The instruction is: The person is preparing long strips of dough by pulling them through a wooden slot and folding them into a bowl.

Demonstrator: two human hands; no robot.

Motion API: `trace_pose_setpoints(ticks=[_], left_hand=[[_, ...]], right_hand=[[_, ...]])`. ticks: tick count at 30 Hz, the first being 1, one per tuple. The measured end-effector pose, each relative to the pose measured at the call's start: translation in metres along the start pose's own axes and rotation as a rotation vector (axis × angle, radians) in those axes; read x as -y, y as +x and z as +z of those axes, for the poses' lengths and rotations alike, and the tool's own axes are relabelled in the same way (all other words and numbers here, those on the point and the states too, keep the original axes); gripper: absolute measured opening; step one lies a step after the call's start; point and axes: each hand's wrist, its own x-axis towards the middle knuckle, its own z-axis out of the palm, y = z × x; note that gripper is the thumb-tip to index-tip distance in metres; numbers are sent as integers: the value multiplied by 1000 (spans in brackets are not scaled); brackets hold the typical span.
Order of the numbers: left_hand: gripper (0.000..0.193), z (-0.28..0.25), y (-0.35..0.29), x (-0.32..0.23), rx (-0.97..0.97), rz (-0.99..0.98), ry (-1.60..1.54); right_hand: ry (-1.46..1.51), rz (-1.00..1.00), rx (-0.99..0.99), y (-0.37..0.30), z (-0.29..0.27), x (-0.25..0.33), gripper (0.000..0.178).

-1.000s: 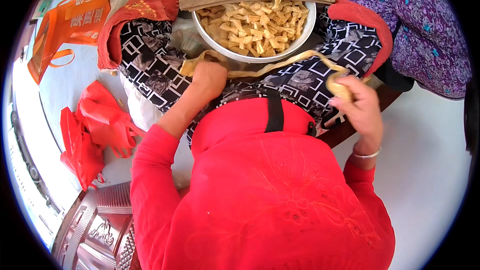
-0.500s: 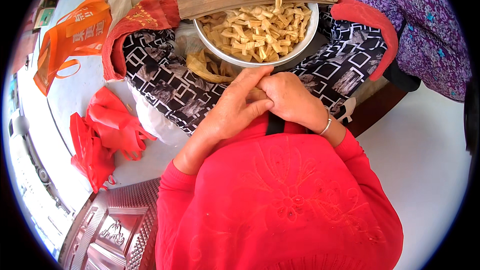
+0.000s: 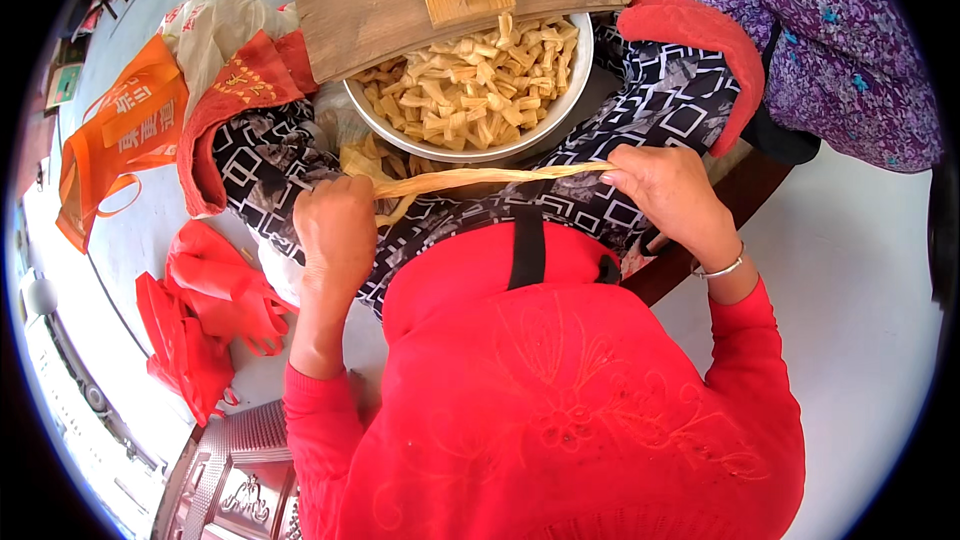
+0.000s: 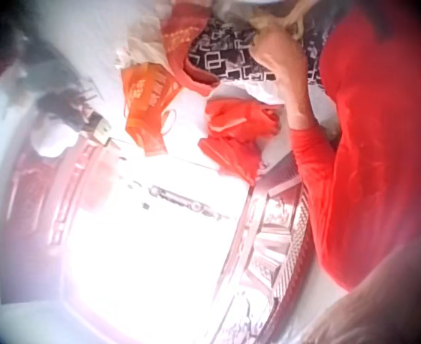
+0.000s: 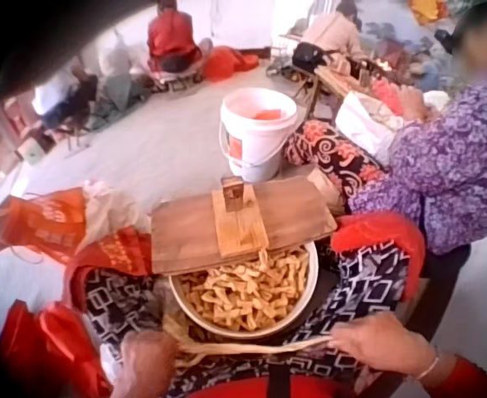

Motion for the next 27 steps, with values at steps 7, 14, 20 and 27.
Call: trace_pose_setpoints(ticks=[7, 14, 20, 27], left_hand=[[50, -50, 40, -95, -138, 551, -1016], [18, -20, 61, -86, 174, 250, -1157], [20, -22, 63, -85, 133, 245, -1059], [28, -40, 108, -60, -43, 188, -1040]], right_hand=[[274, -232, -131, 30, 22, 41, 11], [321, 33, -149, 40, 10, 12, 13], [739, 205, -262, 65, 46, 4, 28], [1022, 159, 214, 69, 42, 24, 21]])
